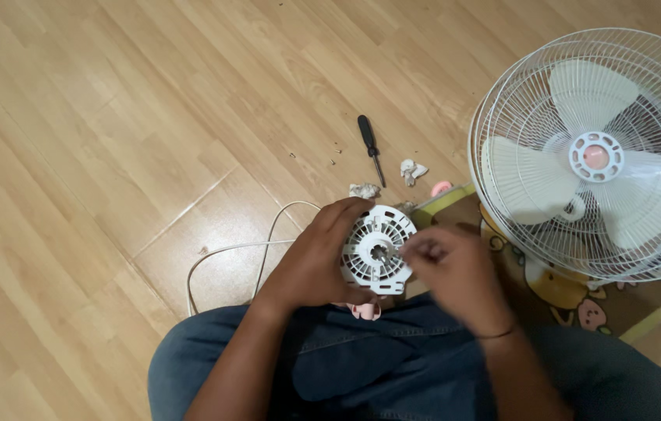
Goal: The person assembles a small electric fan by attaching the motor housing to the base, securing it with a screwdriver, and then fitting the front wire cage. The person handles the motor, screws, and cage components to complete the assembly.
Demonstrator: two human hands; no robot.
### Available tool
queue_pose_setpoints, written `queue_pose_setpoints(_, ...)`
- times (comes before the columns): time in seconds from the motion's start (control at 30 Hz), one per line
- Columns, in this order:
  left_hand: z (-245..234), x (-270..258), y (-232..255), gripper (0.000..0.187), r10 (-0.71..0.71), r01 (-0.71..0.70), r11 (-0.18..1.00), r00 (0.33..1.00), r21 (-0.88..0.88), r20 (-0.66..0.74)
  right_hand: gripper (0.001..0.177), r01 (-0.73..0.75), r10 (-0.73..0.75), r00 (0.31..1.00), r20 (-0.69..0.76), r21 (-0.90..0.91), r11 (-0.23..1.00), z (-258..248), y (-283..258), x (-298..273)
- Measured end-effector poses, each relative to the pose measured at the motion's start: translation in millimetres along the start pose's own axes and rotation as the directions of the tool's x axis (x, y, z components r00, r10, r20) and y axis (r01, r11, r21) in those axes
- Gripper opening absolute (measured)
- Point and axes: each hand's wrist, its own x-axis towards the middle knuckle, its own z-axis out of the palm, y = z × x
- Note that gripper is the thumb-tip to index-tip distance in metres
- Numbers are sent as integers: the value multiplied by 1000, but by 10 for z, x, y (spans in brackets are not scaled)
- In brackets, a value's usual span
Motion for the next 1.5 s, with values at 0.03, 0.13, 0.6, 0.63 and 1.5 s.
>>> queue_pose_setpoints(0.03, 2, 0, -4, 118, 12, -12, 1000, 1000, 4, -1, 11, -40, 42, 998, -50, 44, 998, -91, 52, 32)
queue_pose_setpoints(0.13, -13, 17, -21, 116, 0, 1, 1000, 1000, -15, 9, 13, -54, 68, 980, -189, 77, 996, -306, 181, 249)
queue_pose_setpoints(0.6, 47, -8, -106, 113, 131, -132, 991, 987, -13, -95, 20, 410, -316, 904, 287, -376, 831, 643, 514, 2442)
queue_pose_setpoints(0.63, 52, -7, -100, 113, 123, -125, 992, 988, -18, -92, 20, 435, -304, 886, 351, -401, 806, 749, 549, 2537)
queue_pose_setpoints(1.5, 46, 6, -74, 111, 81, -82, 997, 995, -1, -62, 10, 559, -431, 780, 453, -195, 806, -350, -156, 667)
